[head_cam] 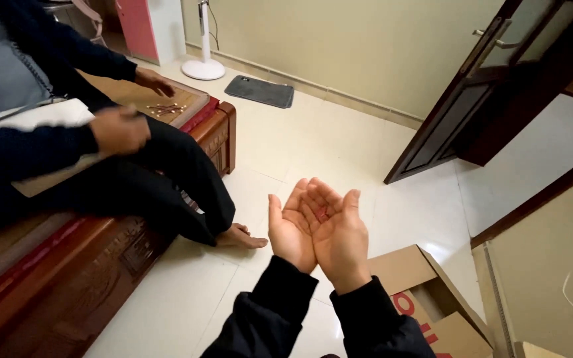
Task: Sorting small electronic connectors into a plastic bag and organizing wire harnesses on a table.
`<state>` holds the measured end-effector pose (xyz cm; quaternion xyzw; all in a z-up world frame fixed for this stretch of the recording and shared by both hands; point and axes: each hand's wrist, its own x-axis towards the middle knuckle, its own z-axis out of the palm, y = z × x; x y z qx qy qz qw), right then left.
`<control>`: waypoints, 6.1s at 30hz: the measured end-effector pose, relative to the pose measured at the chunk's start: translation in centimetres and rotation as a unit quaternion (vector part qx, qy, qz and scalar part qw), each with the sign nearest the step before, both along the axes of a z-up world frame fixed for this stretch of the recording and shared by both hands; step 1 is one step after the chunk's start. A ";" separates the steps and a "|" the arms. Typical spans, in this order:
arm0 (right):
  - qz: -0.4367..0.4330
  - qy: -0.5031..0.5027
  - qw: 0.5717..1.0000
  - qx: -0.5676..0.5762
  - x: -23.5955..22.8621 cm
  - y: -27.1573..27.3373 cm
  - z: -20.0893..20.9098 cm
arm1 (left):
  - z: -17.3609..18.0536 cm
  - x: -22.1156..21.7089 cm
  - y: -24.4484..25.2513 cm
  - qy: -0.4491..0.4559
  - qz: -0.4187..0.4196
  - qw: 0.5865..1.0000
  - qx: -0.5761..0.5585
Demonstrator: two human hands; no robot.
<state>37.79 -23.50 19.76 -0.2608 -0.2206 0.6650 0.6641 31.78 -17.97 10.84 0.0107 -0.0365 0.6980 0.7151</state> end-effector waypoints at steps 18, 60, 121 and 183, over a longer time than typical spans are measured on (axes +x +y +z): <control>0.081 -0.170 0.964 0.188 -3.8 0.1 -0.7 | 2.0 -3.8 -1.3 -0.039 -0.006 0.999 0.010; 0.134 -0.685 0.654 0.292 -2.6 23.7 8.5 | 13.8 -6.8 14.7 -0.040 0.102 0.994 -0.015; 0.128 -0.291 0.948 -0.026 -38.6 42.1 4.6 | 10.6 -48.1 36.1 -0.019 0.012 0.995 -0.097; 0.065 -0.564 0.809 0.154 -39.0 40.2 2.2 | 8.3 -46.2 36.3 -0.003 -0.040 0.996 -0.085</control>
